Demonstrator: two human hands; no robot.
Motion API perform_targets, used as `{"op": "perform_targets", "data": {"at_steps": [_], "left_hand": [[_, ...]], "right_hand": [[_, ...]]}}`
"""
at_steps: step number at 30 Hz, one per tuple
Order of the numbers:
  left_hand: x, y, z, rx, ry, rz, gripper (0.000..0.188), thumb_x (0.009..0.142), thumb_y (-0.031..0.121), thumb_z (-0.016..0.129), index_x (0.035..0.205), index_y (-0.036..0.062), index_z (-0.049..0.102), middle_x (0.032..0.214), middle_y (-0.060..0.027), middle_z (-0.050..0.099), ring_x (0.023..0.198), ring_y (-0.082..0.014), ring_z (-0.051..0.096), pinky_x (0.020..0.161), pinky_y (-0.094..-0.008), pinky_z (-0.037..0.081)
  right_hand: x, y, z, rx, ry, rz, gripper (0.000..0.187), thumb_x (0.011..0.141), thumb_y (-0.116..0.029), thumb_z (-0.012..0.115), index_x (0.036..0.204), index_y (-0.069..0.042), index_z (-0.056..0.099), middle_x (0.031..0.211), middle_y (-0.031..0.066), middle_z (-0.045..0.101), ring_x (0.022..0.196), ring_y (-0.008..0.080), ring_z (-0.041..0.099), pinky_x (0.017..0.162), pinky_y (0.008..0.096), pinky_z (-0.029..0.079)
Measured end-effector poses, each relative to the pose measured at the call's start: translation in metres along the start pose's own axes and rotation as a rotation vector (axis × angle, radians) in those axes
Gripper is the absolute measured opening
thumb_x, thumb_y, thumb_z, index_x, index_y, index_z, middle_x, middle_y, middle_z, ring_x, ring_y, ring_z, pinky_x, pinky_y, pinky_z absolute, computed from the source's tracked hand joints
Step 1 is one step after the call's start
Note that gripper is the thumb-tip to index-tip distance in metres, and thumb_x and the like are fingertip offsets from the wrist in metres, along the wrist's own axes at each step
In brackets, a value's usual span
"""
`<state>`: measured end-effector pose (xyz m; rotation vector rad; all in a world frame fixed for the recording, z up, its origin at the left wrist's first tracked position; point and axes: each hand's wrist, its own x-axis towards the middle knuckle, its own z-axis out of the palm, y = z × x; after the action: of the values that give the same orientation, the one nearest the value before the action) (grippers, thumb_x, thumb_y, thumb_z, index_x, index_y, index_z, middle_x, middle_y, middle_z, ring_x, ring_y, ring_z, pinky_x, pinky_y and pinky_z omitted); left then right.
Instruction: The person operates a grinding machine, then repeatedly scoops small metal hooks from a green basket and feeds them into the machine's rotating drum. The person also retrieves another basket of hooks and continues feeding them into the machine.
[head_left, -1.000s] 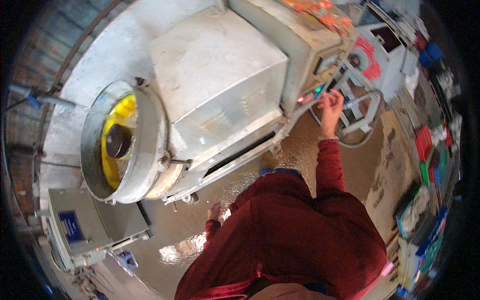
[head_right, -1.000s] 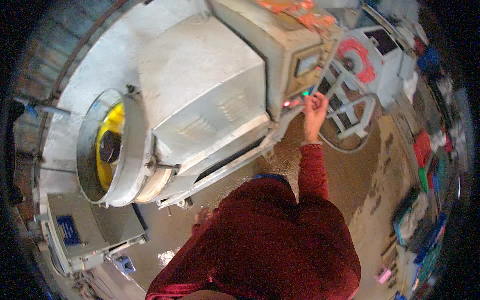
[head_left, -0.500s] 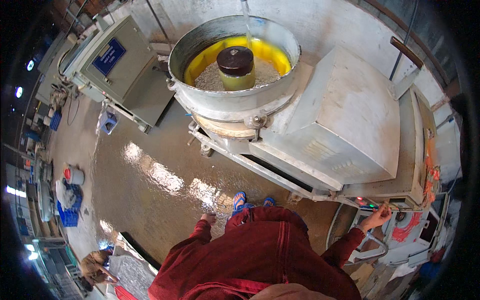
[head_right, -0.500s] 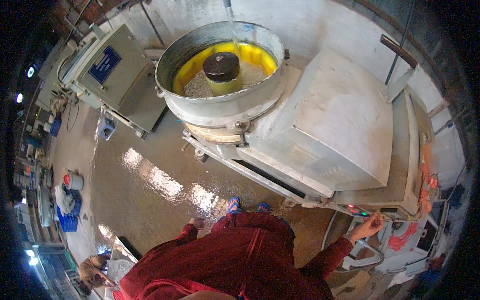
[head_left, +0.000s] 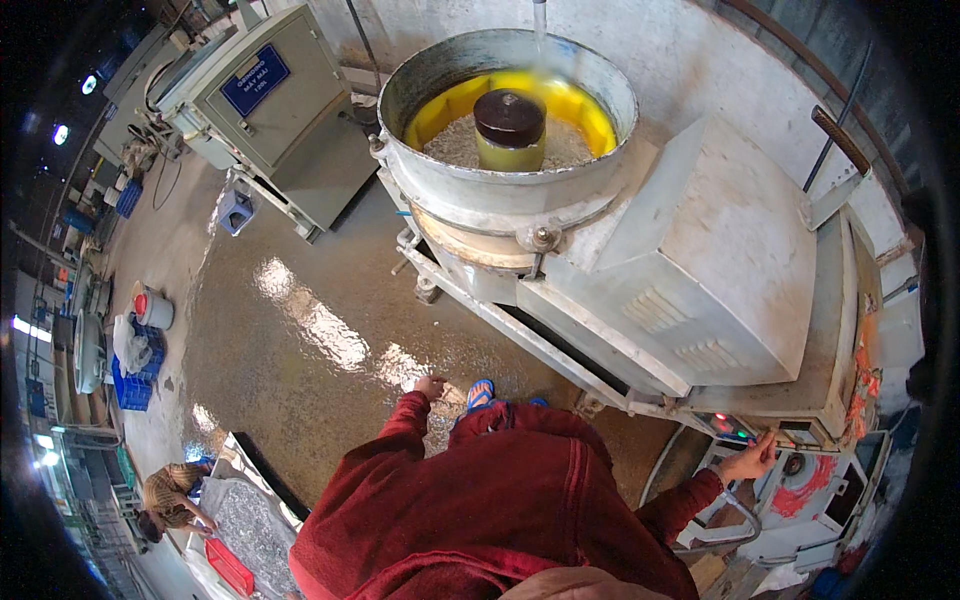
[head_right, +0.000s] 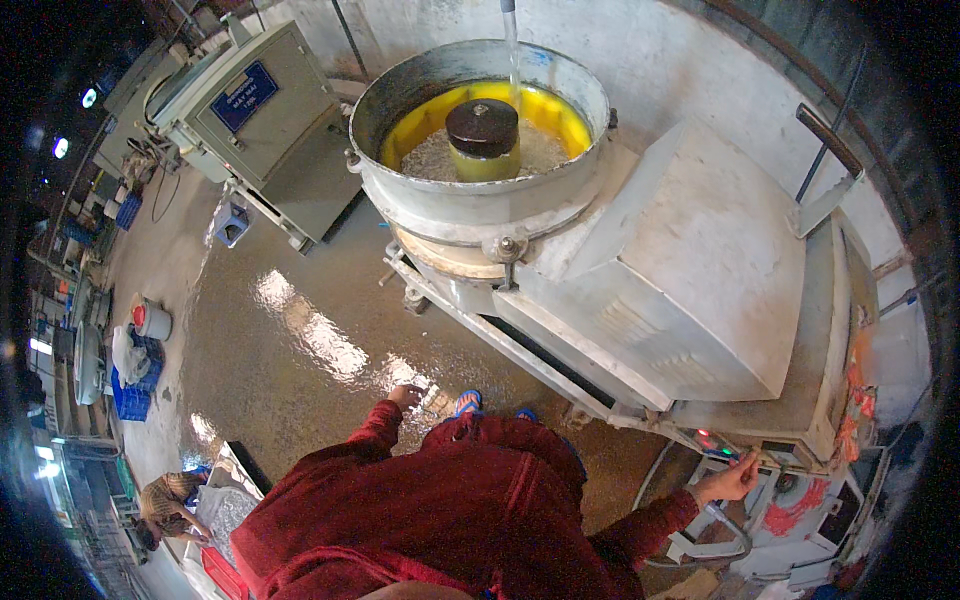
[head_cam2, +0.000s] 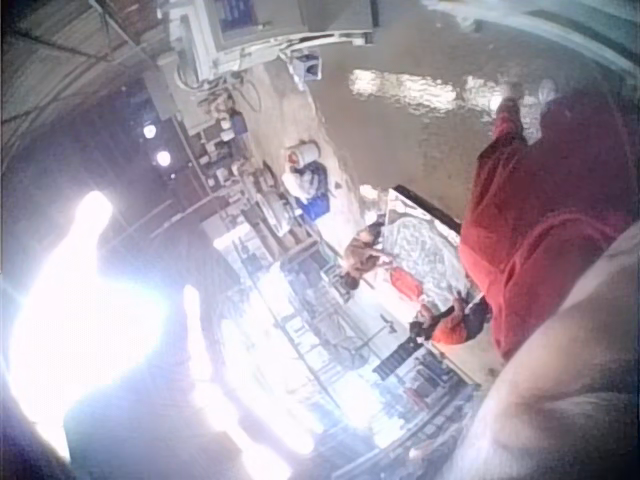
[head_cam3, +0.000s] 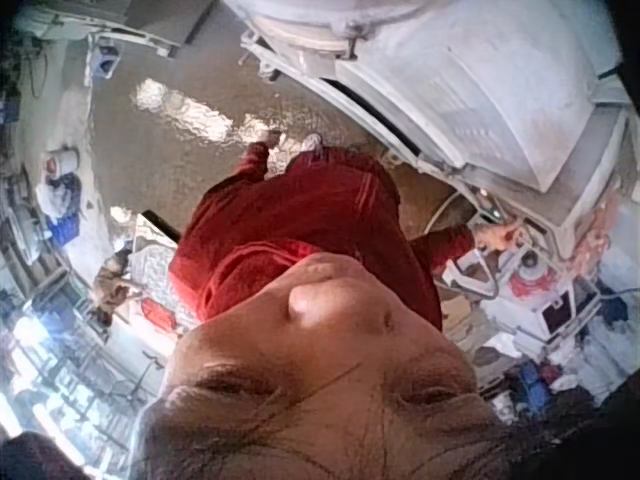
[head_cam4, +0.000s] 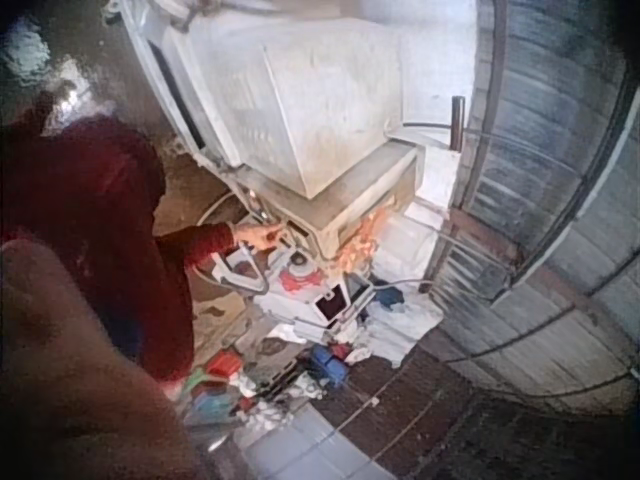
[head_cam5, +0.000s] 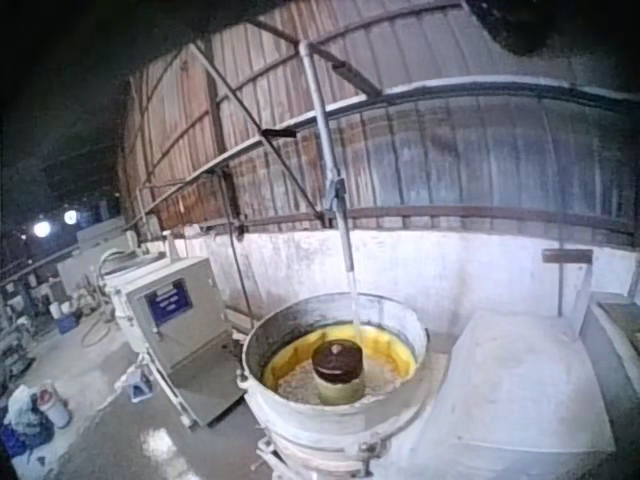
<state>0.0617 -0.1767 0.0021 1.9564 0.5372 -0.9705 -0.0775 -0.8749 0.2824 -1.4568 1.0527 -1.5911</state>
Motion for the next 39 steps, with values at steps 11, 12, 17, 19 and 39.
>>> {"op": "perform_targets", "data": {"at_steps": [11, 12, 17, 19, 39], "left_hand": [[0.007, -0.070, 0.014, -0.418, -0.263, -0.135, 0.031, 0.090, 0.016, 0.054, 0.118, 0.0100, 0.066, 0.071, -0.0039, 0.064, 0.056, -0.0173, 0.058, 0.047, -0.0325, 0.047], [0.004, -0.075, 0.016, -0.209, -0.264, 0.037, 0.031, 0.090, 0.016, 0.054, 0.119, 0.0095, 0.065, 0.070, -0.0039, 0.063, 0.055, -0.0170, 0.057, 0.046, -0.0324, 0.046], [-0.018, -0.078, 0.019, -0.106, -0.147, -0.220, 0.032, 0.093, 0.018, 0.054, 0.123, 0.0109, 0.062, 0.069, -0.0047, 0.063, 0.053, -0.0163, 0.057, 0.042, -0.0310, 0.042], [-0.022, -0.073, 0.016, -0.076, -0.078, -0.213, 0.032, 0.092, 0.019, 0.055, 0.121, 0.0138, 0.063, 0.073, -0.0037, 0.065, 0.057, -0.0167, 0.060, 0.046, -0.0323, 0.048], [-0.005, -0.039, 0.017, -0.107, -0.134, -0.043, 0.026, 0.092, 0.019, 0.056, 0.115, 0.0146, 0.067, 0.077, -0.0030, 0.065, 0.061, -0.0149, 0.060, 0.051, -0.0311, 0.050]], "right_hand": [[-0.001, -0.002, 0.002, 0.028, 0.023, 0.043, 0.027, 0.087, -0.020, 0.071, 0.095, 0.004, 0.062, 0.092, 0.0138, 0.068, 0.073, 0.0174, 0.063, 0.056, 0.0257, 0.048], [-0.001, -0.003, 0.003, 0.039, 0.018, 0.072, 0.028, 0.087, -0.021, 0.072, 0.094, 0.004, 0.062, 0.091, 0.0137, 0.068, 0.072, 0.0174, 0.063, 0.056, 0.0255, 0.048], [-0.001, -0.007, 0.004, 0.024, 0.016, 0.114, 0.029, 0.087, -0.022, 0.073, 0.092, 0.003, 0.060, 0.087, 0.0125, 0.066, 0.073, 0.0169, 0.061, 0.062, 0.0271, 0.048], [-0.002, -0.009, 0.006, 0.027, 0.020, 0.108, 0.028, 0.086, -0.021, 0.073, 0.090, 0.003, 0.060, 0.085, 0.0121, 0.066, 0.070, 0.0164, 0.060, 0.060, 0.0268, 0.048], [-0.001, -0.013, 0.006, 0.087, -0.013, 0.142, 0.026, 0.089, -0.022, 0.070, 0.091, 0.002, 0.059, 0.082, 0.0132, 0.066, 0.069, 0.0175, 0.061, 0.058, 0.0275, 0.048]]}}
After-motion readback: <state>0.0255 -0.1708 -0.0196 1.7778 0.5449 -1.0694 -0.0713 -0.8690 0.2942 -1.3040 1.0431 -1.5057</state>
